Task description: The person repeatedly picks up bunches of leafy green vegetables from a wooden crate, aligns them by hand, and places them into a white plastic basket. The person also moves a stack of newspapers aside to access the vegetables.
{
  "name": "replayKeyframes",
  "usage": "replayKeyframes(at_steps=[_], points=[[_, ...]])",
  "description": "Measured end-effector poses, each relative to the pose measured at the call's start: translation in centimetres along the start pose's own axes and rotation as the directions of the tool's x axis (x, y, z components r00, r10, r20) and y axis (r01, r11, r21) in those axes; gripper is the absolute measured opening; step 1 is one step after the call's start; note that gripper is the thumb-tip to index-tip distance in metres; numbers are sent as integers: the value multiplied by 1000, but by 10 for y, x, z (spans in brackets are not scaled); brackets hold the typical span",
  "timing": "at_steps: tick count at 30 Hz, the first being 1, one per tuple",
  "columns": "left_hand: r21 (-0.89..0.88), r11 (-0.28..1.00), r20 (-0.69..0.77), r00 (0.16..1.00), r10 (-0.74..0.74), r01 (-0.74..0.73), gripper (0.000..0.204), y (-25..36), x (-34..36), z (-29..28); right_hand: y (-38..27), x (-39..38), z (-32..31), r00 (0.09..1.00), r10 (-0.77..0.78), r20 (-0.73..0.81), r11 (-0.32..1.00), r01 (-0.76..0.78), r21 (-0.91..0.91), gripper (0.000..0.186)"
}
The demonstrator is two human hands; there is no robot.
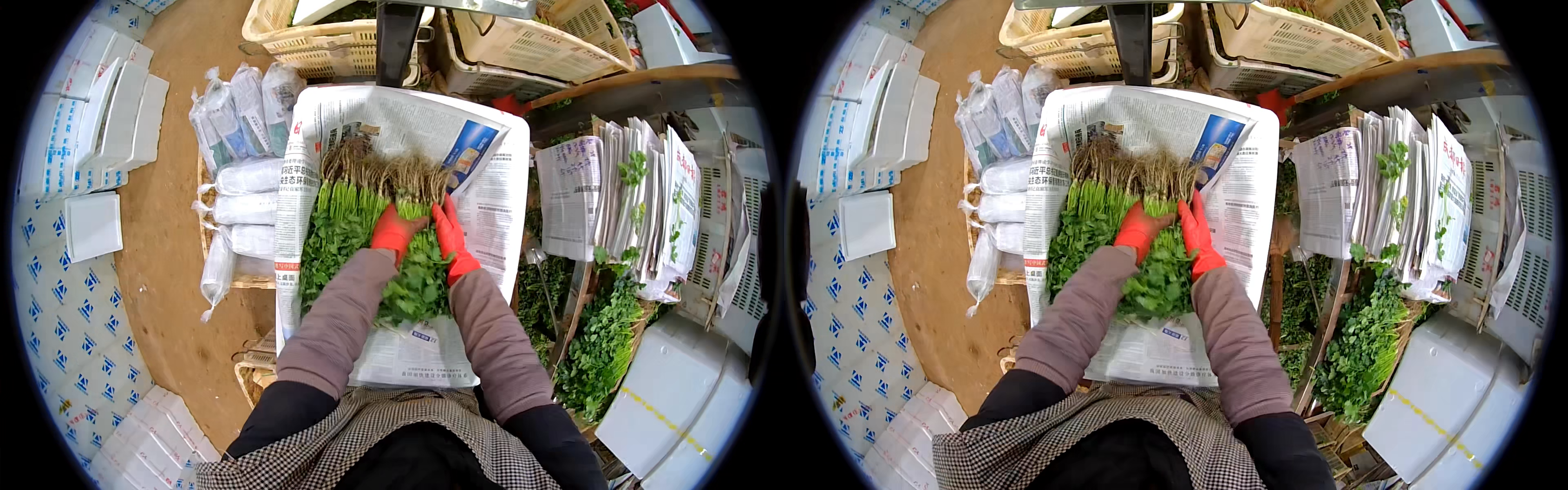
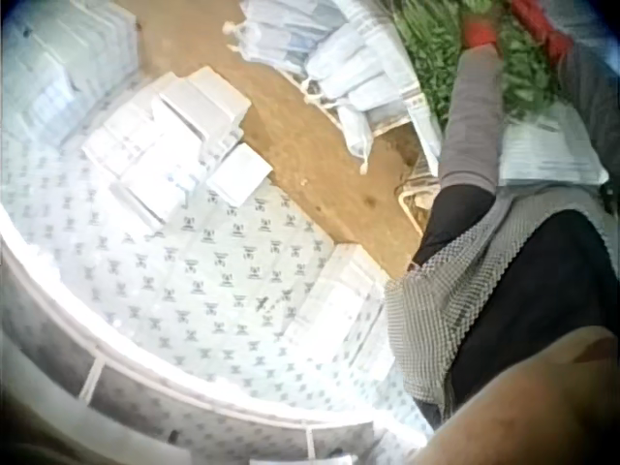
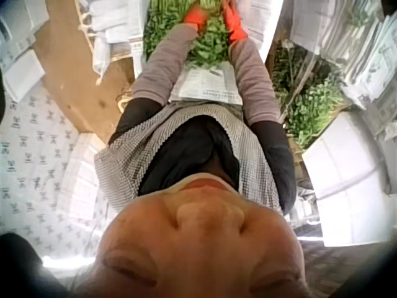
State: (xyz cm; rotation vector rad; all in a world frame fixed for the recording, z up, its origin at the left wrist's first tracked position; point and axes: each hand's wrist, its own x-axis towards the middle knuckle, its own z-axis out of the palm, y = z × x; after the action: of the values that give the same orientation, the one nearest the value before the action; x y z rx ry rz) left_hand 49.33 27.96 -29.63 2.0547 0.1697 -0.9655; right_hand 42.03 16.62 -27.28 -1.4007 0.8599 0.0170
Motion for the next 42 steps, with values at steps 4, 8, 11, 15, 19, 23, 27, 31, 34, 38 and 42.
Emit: replayKeyframes(at_steps=[4,8,11,15,19,23,27,31,34,38,42], points=[[175,984,-83,996,43,-28,97,-15,0,21,13,-9,-24,995,-3,100,957,-26,289,72],[189,980,45,997,55,-63,98,12,-26,4,7,-56,-72,971,171,165,977,-190,102,75],[405,900,108,985,131,-164,92,35,-58,-15,12,-67,-67,949,302,94,951,-293,-101,75],[688,550,290,875,388,-473,82,28,-97,-22,45,-50,-2,971,202,-125,978,-193,80,60],[704,439,432,828,358,-558,71,-16,-97,-17,78,-46,13,972,62,-226,995,-78,-62,55],[738,345,409,792,453,-579,70,-49,-84,0,60,-41,-15,985,-109,-136,980,83,-183,60],[770,323,409,815,411,-550,70,-57,-80,7,2,-5,-12,986,-63,152,588,160,-793,45],[745,370,405,816,412,-556,68,-52,-82,3,-36,43,-14,936,294,196,936,-324,141,25],[731,367,401,797,452,-576,66,-50,-82,2,-32,62,-12,999,-35,-25,951,41,305,23],[748,361,400,811,426,-558,67,-52,-81,4,-30,66,21,936,-235,260,626,351,-696,27],[728,382,415,809,417,-570,67,-54,-80,0,-75,48,6,985,82,152,985,-57,-162,28]])
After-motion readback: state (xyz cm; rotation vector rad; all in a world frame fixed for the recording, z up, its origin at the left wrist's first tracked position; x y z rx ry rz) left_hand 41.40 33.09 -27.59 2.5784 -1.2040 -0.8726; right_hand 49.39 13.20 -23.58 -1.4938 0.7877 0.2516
